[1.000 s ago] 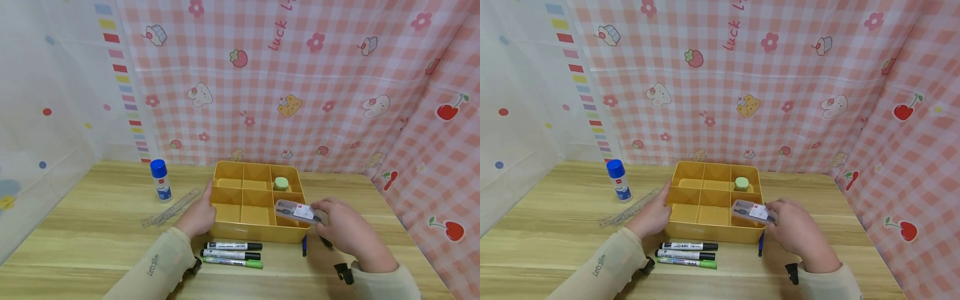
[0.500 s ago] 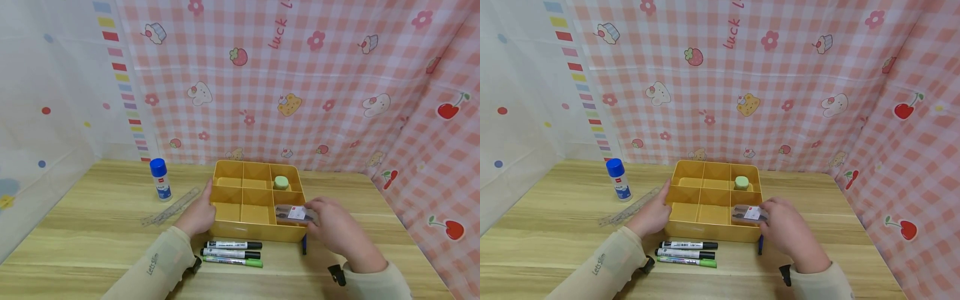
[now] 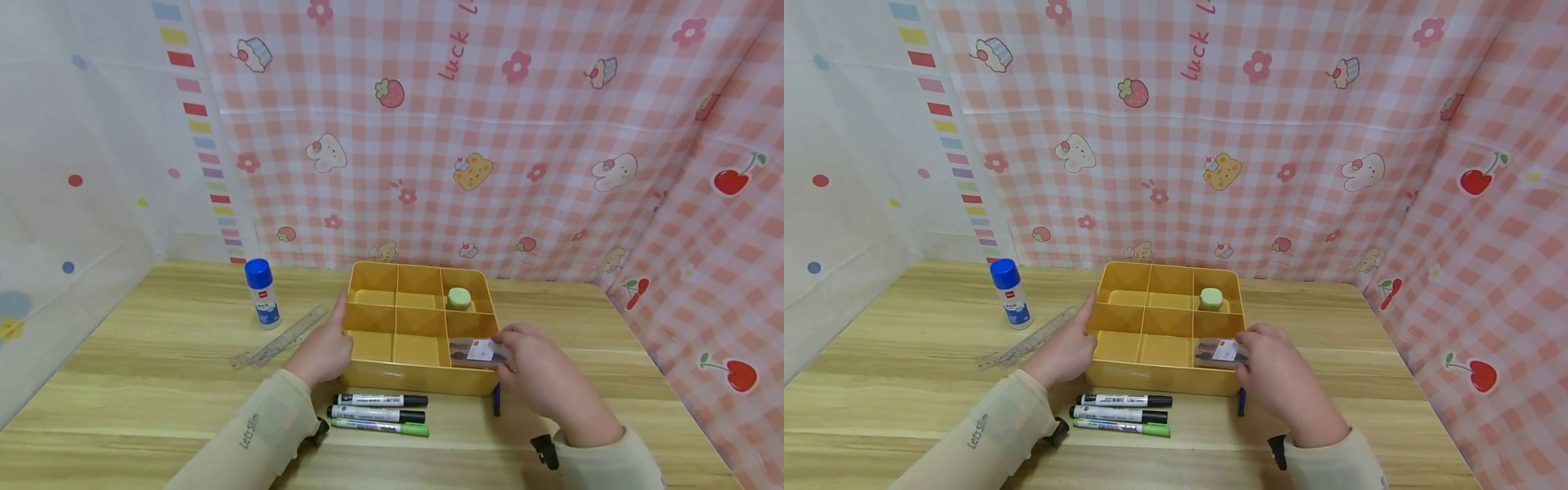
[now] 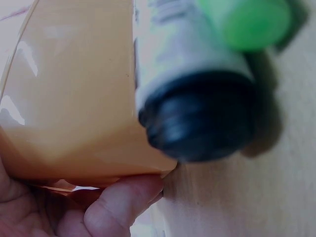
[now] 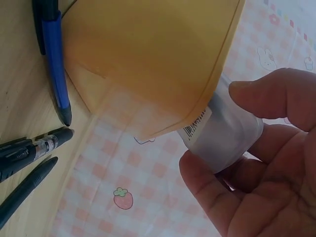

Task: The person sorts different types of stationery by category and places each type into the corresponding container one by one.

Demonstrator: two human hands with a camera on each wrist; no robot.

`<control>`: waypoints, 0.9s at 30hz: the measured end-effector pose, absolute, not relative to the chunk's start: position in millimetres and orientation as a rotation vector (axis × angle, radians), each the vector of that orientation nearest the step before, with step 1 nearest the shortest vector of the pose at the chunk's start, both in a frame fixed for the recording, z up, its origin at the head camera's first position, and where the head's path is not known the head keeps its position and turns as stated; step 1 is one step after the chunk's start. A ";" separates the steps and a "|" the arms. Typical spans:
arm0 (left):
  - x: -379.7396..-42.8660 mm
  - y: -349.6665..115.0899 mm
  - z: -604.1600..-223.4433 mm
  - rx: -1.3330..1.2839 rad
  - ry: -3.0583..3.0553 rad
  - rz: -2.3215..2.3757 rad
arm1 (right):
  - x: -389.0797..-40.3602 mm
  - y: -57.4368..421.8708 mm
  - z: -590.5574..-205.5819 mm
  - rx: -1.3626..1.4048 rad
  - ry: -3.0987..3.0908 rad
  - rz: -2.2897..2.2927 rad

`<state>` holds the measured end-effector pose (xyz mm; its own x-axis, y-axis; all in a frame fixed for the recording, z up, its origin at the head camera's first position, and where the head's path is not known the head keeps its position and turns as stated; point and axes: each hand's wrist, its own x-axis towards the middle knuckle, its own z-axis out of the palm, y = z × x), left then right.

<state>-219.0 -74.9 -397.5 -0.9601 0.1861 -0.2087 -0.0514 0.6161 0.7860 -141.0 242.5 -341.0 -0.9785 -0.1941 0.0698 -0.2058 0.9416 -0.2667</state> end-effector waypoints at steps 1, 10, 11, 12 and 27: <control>-218.7 -75.1 -397.3 0.108 2.571 1.265 | -140.8 242.1 -341.0 0.314 -3.056 0.427; -217.8 -75.2 -396.6 0.103 2.571 1.264 | -141.1 239.7 -342.5 0.312 -3.089 0.399; -218.1 -75.0 -396.6 0.104 2.571 1.265 | -141.4 239.6 -343.0 0.317 -3.092 0.393; -218.5 -74.8 -396.7 0.106 2.569 1.267 | -141.6 239.4 -343.6 0.322 -3.093 0.391; -215.3 -76.8 -391.8 0.080 2.722 1.135 | -139.5 234.7 -355.7 0.269 -3.051 0.502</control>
